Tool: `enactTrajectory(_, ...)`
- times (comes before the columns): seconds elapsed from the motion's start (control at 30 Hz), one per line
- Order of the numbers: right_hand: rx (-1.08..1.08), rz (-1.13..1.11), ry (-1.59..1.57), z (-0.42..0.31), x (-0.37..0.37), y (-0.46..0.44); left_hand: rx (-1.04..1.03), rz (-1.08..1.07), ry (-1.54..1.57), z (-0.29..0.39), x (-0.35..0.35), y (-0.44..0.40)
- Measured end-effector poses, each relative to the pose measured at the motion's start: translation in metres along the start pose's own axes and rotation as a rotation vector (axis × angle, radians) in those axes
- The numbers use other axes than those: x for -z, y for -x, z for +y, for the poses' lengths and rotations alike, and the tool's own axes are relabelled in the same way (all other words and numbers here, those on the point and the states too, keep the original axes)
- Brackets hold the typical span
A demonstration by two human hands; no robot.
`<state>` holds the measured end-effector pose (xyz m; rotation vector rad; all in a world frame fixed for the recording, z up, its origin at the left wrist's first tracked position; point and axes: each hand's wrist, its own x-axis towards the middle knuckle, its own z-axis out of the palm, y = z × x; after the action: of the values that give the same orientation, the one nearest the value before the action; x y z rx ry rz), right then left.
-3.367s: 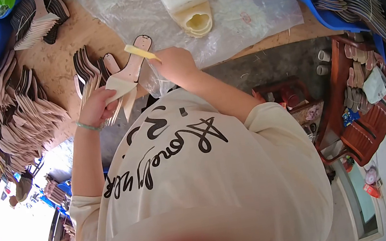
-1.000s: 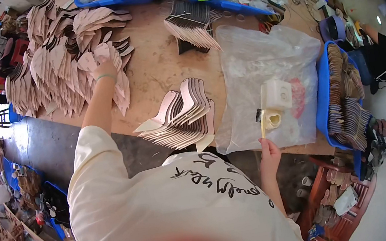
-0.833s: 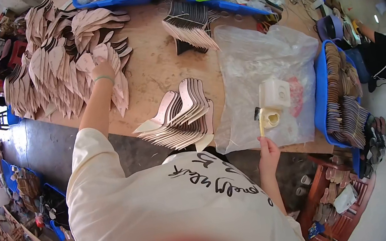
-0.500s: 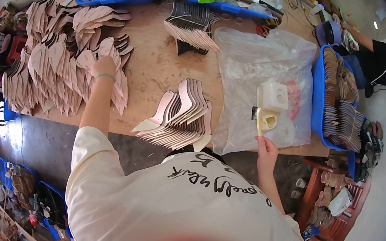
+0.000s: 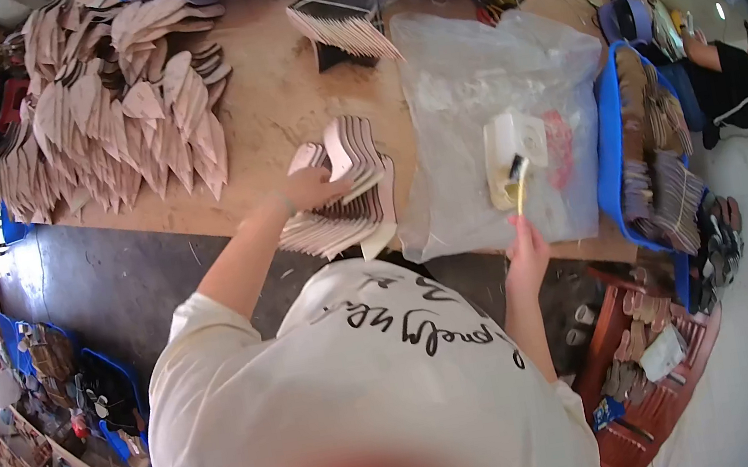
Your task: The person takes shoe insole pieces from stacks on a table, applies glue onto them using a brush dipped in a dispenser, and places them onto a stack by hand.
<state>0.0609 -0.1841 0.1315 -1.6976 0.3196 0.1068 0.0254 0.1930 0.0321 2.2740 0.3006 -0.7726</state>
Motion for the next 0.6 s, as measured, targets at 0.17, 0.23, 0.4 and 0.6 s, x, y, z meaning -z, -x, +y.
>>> enactTrajectory(0.17,0.058,-0.082,-0.018,-0.004,0.004,-0.002,0.012,-0.144,-0.040,0.010,0.014,-0.018)
enactTrajectory(0.23,0.018,-0.059,-0.025,0.001,0.014,-0.001,0.181,-0.362,0.020,0.004,0.017,-0.027)
enactTrajectory(0.4,-0.028,0.022,-0.003,0.008,0.046,-0.001,0.271,-0.415,0.363,-0.019,0.014,-0.019)
enactTrajectory(0.6,-0.086,-0.070,0.084,0.034,0.105,-0.033,0.271,-0.111,0.706,-0.008,0.019,0.029)
